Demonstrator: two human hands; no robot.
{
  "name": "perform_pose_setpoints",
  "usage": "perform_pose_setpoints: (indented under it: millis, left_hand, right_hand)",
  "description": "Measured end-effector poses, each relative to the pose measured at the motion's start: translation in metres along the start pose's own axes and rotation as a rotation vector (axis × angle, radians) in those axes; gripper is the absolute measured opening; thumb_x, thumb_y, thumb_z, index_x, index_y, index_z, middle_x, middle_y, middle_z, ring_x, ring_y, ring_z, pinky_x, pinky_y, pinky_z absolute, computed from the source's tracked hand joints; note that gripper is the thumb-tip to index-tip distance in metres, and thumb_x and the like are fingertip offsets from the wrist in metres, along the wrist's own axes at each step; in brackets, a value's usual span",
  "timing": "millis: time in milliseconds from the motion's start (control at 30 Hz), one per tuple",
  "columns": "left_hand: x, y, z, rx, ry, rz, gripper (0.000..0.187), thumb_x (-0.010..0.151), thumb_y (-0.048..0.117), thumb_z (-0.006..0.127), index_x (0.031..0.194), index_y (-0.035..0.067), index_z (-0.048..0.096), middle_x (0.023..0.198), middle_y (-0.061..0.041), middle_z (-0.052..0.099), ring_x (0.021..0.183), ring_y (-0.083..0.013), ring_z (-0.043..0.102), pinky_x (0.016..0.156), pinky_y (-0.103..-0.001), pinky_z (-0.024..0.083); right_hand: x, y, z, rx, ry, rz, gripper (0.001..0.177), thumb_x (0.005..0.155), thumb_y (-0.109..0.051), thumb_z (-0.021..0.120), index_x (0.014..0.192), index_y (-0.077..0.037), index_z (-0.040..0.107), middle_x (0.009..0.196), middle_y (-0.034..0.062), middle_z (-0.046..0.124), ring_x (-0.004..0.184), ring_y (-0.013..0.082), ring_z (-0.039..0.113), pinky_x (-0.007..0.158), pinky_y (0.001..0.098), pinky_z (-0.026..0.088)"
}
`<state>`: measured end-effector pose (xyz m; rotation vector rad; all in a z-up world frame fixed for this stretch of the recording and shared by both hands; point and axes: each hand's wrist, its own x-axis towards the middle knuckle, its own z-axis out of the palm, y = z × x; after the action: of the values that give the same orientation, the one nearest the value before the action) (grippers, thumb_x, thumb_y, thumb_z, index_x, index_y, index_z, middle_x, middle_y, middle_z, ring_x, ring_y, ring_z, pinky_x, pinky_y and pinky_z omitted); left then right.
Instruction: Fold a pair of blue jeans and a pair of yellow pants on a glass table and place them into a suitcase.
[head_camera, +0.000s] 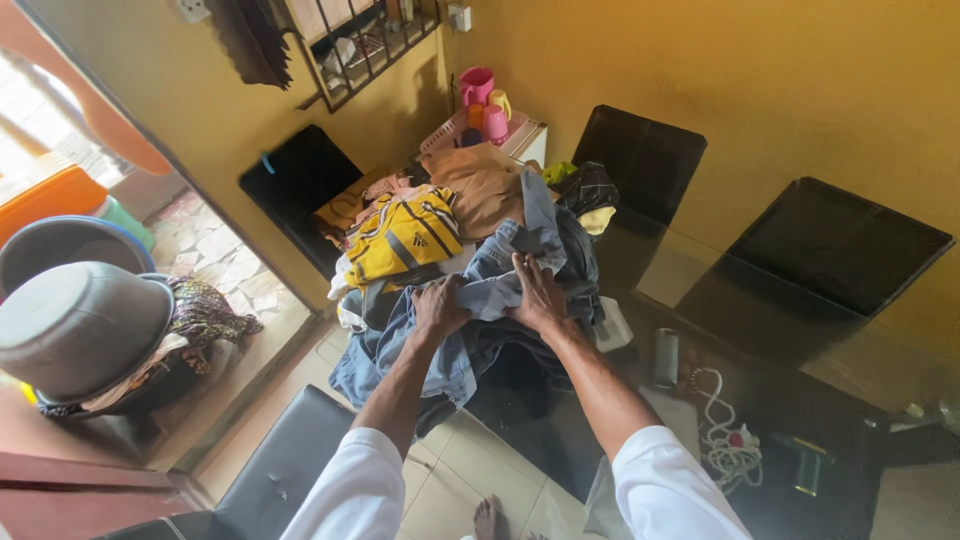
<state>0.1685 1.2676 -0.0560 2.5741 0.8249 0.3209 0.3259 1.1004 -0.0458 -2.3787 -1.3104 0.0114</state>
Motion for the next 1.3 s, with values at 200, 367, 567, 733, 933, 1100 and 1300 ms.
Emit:
perform_pose_setpoints:
  millis: [200, 367, 567, 733, 933, 1100, 1300]
  left_hand:
    - [0.015, 0.044, -0.029, -0.185, 0.001, 0.229, 0.06, 0.058, 0.017, 0.078, 0.118, 0.015, 0.071, 0.097, -0.022, 0.074, 0.093, -0.0423, 0.07, 0.082, -0.05, 0.056]
    - [0.025, 0.089, -0.05, -0.307, -0.033, 0.405, 0.059, 0.063, 0.022, 0.081, 0.12, 0.013, 0.07, 0.097, -0.021, 0.074, 0.094, -0.0413, 0.071, 0.082, -0.048, 0.055]
    - [0.054, 0.121, -0.046, -0.808, -0.177, 0.483, 0.069, 0.078, 0.049, 0.084, 0.127, 0.005, 0.066, 0.109, -0.015, 0.074, 0.099, -0.0295, 0.073, 0.087, -0.04, 0.058]
    - [0.045, 0.169, -0.029, -0.652, 0.131, 0.375, 0.074, 0.08, 0.048, 0.084, 0.135, 0.002, 0.065, 0.122, -0.021, 0.066, 0.113, -0.0299, 0.064, 0.095, -0.04, 0.053]
    - [0.007, 0.241, 0.022, -1.084, -0.439, 0.202, 0.074, 0.084, 0.045, 0.082, 0.139, 0.003, 0.057, 0.131, -0.011, 0.07, 0.118, -0.0215, 0.066, 0.104, -0.034, 0.049]
    - [-0.039, 0.302, 0.071, -1.268, -0.376, 0.183, 0.055, 0.091, 0.029, 0.076, 0.138, 0.005, 0.062, 0.127, -0.008, 0.072, 0.112, -0.017, 0.065, 0.1, -0.031, 0.05]
    - [-0.082, 0.299, 0.221, -1.273, -0.292, 0.272, 0.037, 0.093, -0.001, 0.072, 0.129, -0.003, 0.063, 0.113, -0.013, 0.058, 0.102, -0.0196, 0.051, 0.089, -0.034, 0.043]
  right_hand:
    - [-0.002, 0.0, -0.018, 0.094, 0.126, 0.015, 0.11, 0.061, -0.029, 0.088, 0.158, -0.015, 0.038, 0.13, 0.0165, 0.059, 0.115, 0.0448, 0.055, 0.092, 0.0545, 0.051]
    - [-0.002, 0.033, -0.037, 0.212, 0.349, -0.018, 0.039, 0.072, -0.019, 0.077, 0.11, -0.011, 0.073, 0.11, 0.0128, 0.071, 0.11, 0.038, 0.064, 0.095, 0.048, 0.054]
    - [-0.032, 0.07, -0.09, 0.492, 0.704, -0.14, 0.03, 0.077, -0.008, 0.072, 0.107, -0.006, 0.068, 0.103, 0.0155, 0.068, 0.099, 0.0392, 0.065, 0.088, 0.0467, 0.052]
    - [-0.089, 0.063, -0.162, 0.325, 0.827, -0.249, 0.032, 0.08, -0.005, 0.077, 0.109, -0.001, 0.064, 0.106, 0.0162, 0.067, 0.103, 0.0355, 0.066, 0.093, 0.0447, 0.053]
    - [-0.156, 0.097, -0.204, 0.268, 0.896, -0.252, 0.036, 0.074, -0.008, 0.082, 0.109, -0.006, 0.071, 0.111, 0.0145, 0.069, 0.108, 0.0345, 0.065, 0.096, 0.0434, 0.052]
    - [-0.244, 0.16, -0.211, 0.086, 0.809, -0.092, 0.039, 0.083, -0.01, 0.076, 0.122, -0.012, 0.071, 0.128, 0.0144, 0.068, 0.121, 0.0369, 0.064, 0.104, 0.0456, 0.051]
    - [-0.36, 0.267, -0.125, 0.065, 0.381, 0.393, 0.056, 0.088, -0.022, 0.073, 0.143, -0.021, 0.066, 0.144, 0.014, 0.064, 0.131, 0.0382, 0.06, 0.109, 0.046, 0.051]
